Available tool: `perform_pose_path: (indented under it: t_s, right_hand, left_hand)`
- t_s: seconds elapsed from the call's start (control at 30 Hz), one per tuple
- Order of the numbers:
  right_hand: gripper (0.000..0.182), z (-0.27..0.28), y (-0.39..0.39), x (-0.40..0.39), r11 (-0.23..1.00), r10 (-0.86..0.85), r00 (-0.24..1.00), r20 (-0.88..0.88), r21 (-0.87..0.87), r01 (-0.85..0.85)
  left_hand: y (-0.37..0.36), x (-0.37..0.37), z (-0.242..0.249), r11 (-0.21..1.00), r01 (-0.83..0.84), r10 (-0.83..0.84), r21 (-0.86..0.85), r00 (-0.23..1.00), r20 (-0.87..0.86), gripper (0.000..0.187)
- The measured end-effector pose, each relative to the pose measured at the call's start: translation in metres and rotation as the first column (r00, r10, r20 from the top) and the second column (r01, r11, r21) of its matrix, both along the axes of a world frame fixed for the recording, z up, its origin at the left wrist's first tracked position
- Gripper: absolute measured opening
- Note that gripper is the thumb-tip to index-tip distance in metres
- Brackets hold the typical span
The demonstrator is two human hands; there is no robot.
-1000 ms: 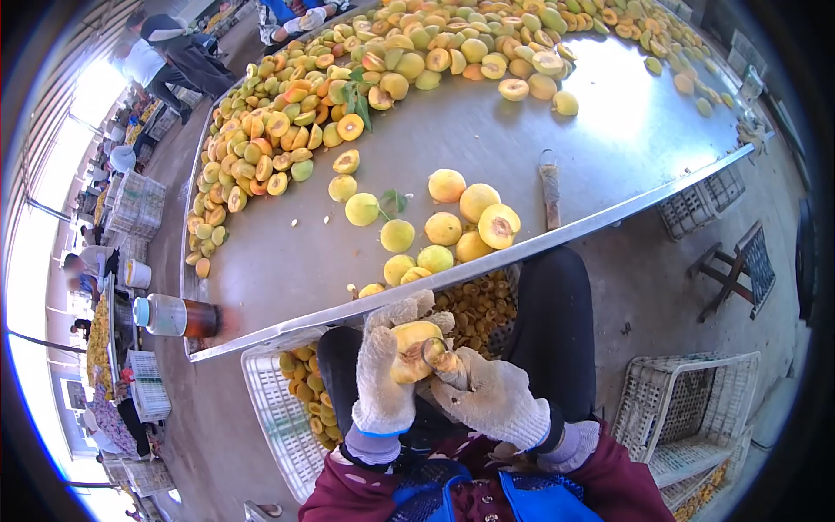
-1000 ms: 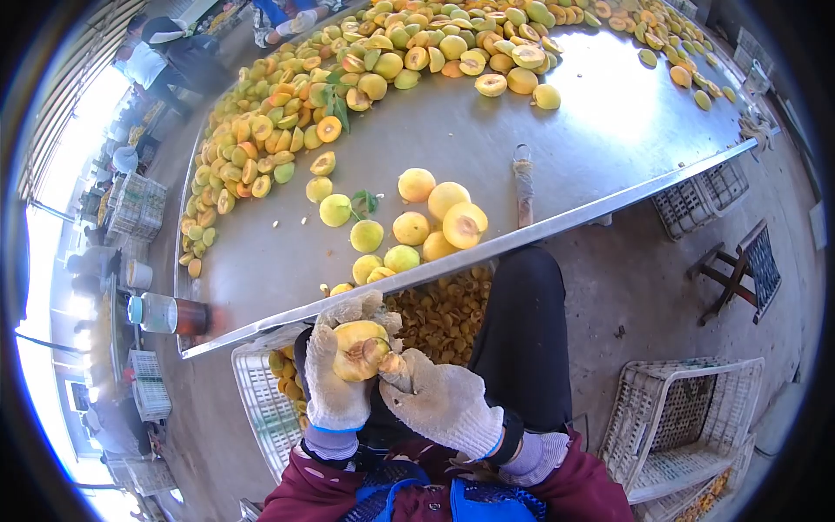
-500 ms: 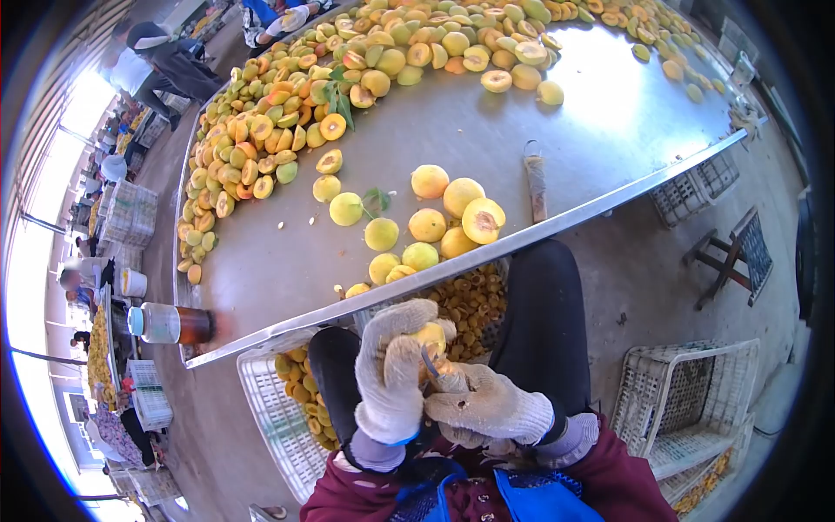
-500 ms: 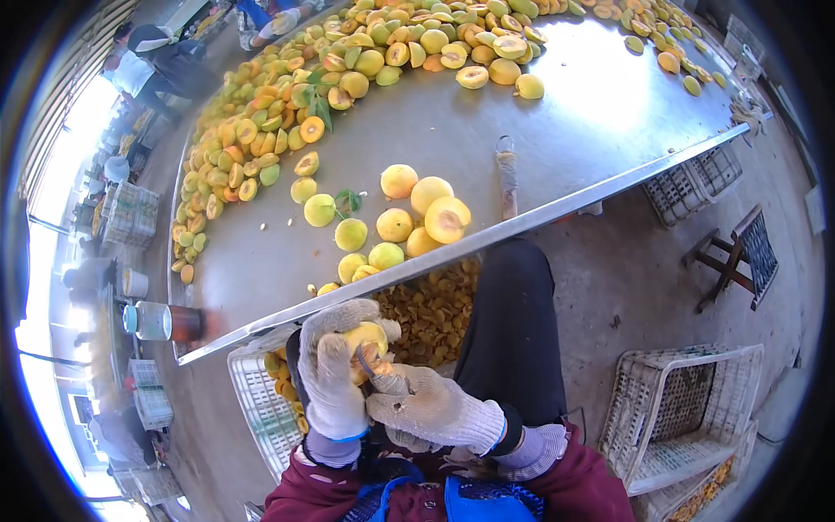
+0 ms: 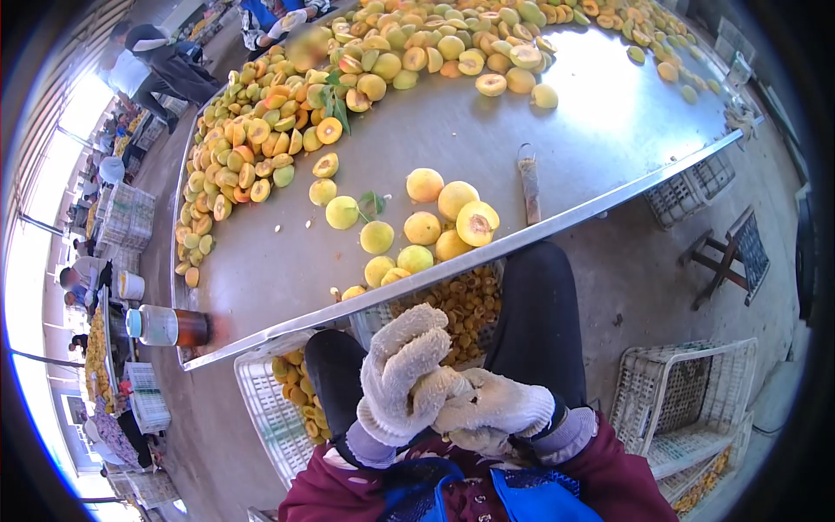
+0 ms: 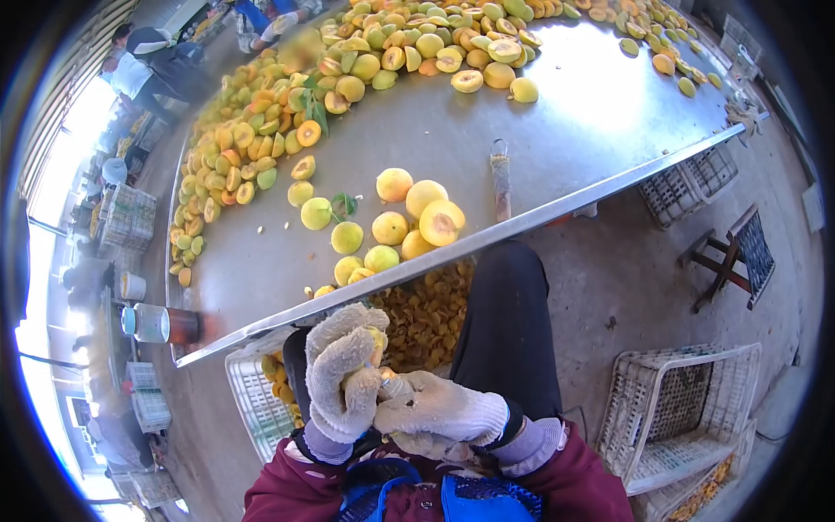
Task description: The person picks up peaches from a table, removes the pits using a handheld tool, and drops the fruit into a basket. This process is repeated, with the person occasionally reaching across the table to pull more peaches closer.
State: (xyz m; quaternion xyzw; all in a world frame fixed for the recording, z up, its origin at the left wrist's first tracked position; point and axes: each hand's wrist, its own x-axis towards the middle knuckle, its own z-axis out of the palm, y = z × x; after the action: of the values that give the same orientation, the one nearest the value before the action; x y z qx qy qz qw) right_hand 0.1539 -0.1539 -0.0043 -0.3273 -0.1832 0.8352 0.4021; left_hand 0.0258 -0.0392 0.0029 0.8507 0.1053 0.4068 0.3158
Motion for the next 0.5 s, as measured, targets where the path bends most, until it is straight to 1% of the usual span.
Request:
perform_pose_path:
  t_s: [0.03,0.07,0.1,0.13,0.17,0.2,0.27,0.33,0.37,0.4,0.43,0.47,0.5]
  right_hand:
    - [0.021,-0.003,0.001,0.0,1.0,0.016,1.0,-0.021,-0.023,-0.016]
    - [0.021,-0.005,0.002,-0.002,1.0,0.017,1.0,-0.021,-0.022,-0.017]
    - [0.021,-0.006,0.004,-0.004,0.998,-0.034,0.999,-0.002,-0.049,0.034]
    - [0.021,-0.006,0.007,-0.006,0.993,-0.084,0.996,0.019,-0.076,0.085]
    - [0.018,0.003,0.01,-0.008,0.988,-0.085,0.982,0.171,-0.111,0.105]
    - [0.018,0.002,0.01,-0.007,0.988,-0.088,0.981,0.173,-0.108,0.108]
    - [0.015,-0.005,0.006,-0.001,0.995,-0.053,0.996,-0.074,-0.094,0.046]
    - [0.015,-0.013,0.003,-0.003,0.996,-0.067,0.995,-0.077,-0.059,0.063]
    - [0.015,-0.016,0.001,-0.005,0.997,-0.077,0.993,-0.084,-0.022,0.075]
    - [0.015,-0.014,0.0,-0.007,0.997,-0.075,0.994,-0.081,-0.012,0.074]
    - [0.015,-0.01,0.0,-0.008,0.996,-0.075,0.992,-0.1,-0.064,0.069]
    - [0.015,-0.005,0.002,-0.007,0.992,-0.074,0.991,-0.112,-0.107,0.062]
    - [0.015,-0.001,0.004,-0.007,0.988,-0.062,0.994,-0.086,-0.148,0.049]
  left_hand:
    - [0.003,0.0,0.003,0.999,-0.031,0.032,0.014,0.994,-0.1,0.035]
    - [0.002,0.0,0.008,0.999,-0.032,0.033,0.015,0.994,-0.101,0.035]
    - [0.001,0.002,0.016,0.915,-0.093,0.001,-0.394,0.974,-0.228,0.035]
    - [0.001,0.004,0.019,0.667,-0.192,-0.081,-0.72,0.942,-0.327,0.035]
    - [0.001,0.006,0.012,0.549,-0.164,-0.074,-0.82,0.967,-0.243,0.035]
    - [0.002,0.005,0.008,0.551,-0.16,-0.076,-0.819,0.968,-0.241,0.035]
    - [0.004,0.0,0.0,0.751,-0.057,-0.101,-0.658,0.975,-0.199,0.035]
    - [0.01,-0.001,0.001,0.749,-0.023,-0.13,-0.662,0.975,-0.181,0.034]
    - [0.013,-0.001,0.003,0.861,0.02,-0.125,-0.508,0.977,-0.174,0.025]
    - [0.016,0.0,0.005,0.942,0.059,-0.12,-0.33,0.979,-0.167,0.02]
    - [0.012,0.001,0.0,0.908,0.063,-0.108,-0.415,0.991,-0.085,0.021]
    - [0.015,0.001,0.001,0.931,0.052,-0.105,-0.361,0.986,-0.127,0.022]
    - [0.011,0.0,0.003,0.839,-0.004,-0.102,-0.544,0.981,-0.165,0.023]
